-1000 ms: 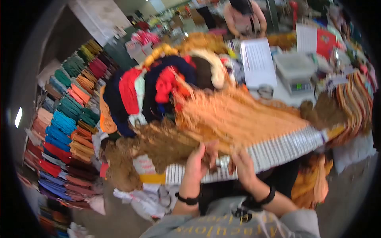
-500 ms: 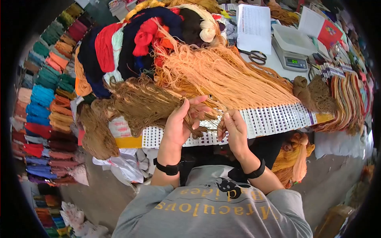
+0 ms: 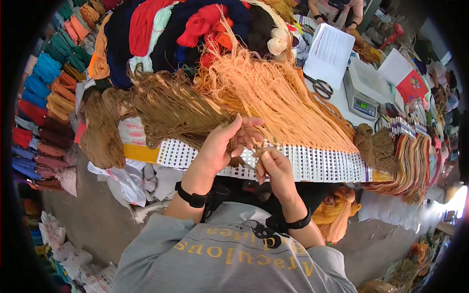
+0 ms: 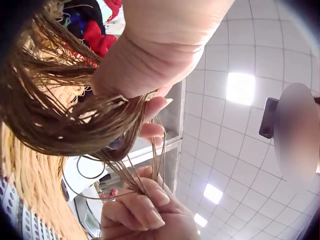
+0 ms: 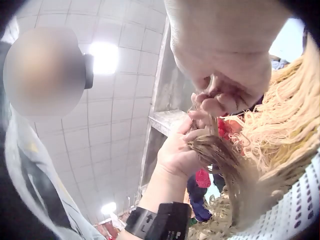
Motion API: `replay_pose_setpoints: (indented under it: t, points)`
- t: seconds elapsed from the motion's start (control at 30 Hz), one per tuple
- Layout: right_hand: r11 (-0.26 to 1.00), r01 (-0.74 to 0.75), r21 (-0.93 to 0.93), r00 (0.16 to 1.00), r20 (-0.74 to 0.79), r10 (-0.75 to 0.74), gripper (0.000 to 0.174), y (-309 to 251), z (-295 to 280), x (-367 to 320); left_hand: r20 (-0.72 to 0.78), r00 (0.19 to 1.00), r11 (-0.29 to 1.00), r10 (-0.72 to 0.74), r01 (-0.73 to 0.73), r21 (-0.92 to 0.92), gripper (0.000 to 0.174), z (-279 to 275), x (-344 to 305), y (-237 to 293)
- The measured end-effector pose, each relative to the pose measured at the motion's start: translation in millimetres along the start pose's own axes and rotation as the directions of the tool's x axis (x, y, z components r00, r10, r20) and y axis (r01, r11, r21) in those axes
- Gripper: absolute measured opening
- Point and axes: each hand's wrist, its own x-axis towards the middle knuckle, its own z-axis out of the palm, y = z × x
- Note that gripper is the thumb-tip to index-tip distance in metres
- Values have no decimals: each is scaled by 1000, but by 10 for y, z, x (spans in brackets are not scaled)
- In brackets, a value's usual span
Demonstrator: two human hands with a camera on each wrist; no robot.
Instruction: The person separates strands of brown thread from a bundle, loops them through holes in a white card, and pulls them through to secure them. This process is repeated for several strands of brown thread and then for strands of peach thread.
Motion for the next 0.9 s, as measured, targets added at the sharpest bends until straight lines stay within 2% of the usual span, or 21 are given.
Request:
replay_pose_setpoints:
  t: [0.1, 0.27, 0.5, 0.8, 0.9]
  points:
    - [999, 3, -32, 999, 44, -1, 27, -24, 26, -22, 36, 999, 999, 28, -27, -18, 47, -20, -2, -3]
    - [996, 88, -22, 994, -58, -89, 26, -30, 57, -29, 74, 995, 997, 67, -64, -46, 48, -41, -12, 6]
    - [981, 194, -15, 963, -185, -193, 26, 17, 63, -45, 35, 996, 994, 87, -84, -66, 48, -46, -15, -27]
    - [976, 218, 22, 954, -214, -208, 26, 12, 62, -64, 3, 999, 994, 47, -47, -98, 47, 40, -58, 6]
    - [976, 217, 28, 955, -215, -206, 25, 42, 69, -42, 40, 998, 992, 49, -44, -121, 46, -11, -49, -8]
